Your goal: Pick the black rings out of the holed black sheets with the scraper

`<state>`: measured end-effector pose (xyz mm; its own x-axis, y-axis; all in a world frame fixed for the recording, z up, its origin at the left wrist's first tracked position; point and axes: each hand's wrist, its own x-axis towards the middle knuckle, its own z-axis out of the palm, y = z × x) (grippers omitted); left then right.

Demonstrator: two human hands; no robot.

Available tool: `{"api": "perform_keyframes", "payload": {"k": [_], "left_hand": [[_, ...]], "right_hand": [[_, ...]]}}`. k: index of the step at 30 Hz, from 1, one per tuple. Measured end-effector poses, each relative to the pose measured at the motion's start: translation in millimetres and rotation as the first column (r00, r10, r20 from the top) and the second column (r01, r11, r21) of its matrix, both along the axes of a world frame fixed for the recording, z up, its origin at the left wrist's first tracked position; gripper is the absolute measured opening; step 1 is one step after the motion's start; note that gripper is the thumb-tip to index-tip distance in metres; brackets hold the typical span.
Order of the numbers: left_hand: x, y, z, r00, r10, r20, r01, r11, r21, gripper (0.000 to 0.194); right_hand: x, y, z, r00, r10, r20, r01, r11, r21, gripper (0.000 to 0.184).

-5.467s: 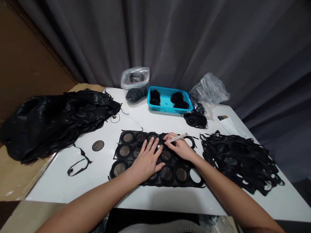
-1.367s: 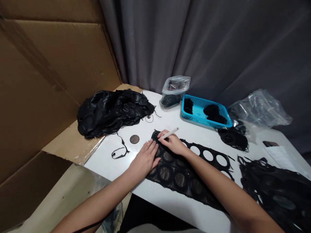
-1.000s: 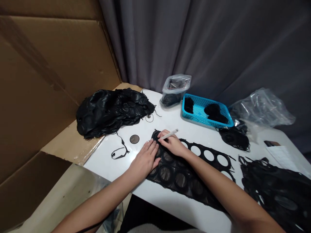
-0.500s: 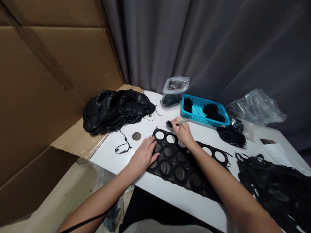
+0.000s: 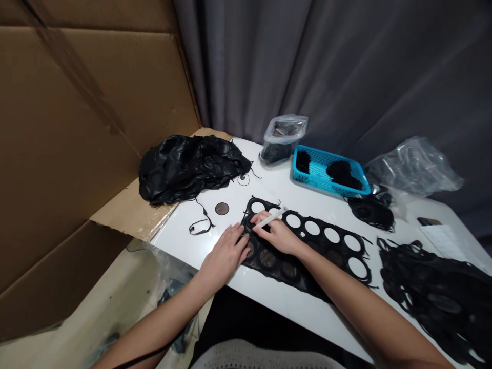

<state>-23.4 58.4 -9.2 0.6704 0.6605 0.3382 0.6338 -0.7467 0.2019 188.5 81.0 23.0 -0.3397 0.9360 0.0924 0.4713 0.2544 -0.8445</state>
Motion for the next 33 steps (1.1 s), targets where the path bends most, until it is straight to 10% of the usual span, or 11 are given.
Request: {"api": "perform_keyframes", "payload": {"k": [19, 28, 33], "left_hand": [[-0.2, 1.4, -0.2, 0.999, -0.042, 0.032, 0.042, 0.999, 0.006, 0.028], [2.1, 3.8, 0.5, 0.998, -0.037, 0.046, 0.038, 0.999, -0.029, 0.024], [0.2, 4.7, 0.8, 0.998, -0.049, 0.037, 0.049, 0.999, 0.004, 0.03]], "right_hand": [[-2.6, -2.9, -4.9, 0.999, -0.008, 0.053, 0.006, 0.999, 0.037, 0.016], [-20.0, -14.9, -17.2, 0.94, -0.02, 0.339, -0.088, 0.95, 0.3, 0.017], [-13.2, -5.0, -11.5, 0.981, -0.002, 0.195, -0.043, 0.973, 0.228, 0.01]]}}
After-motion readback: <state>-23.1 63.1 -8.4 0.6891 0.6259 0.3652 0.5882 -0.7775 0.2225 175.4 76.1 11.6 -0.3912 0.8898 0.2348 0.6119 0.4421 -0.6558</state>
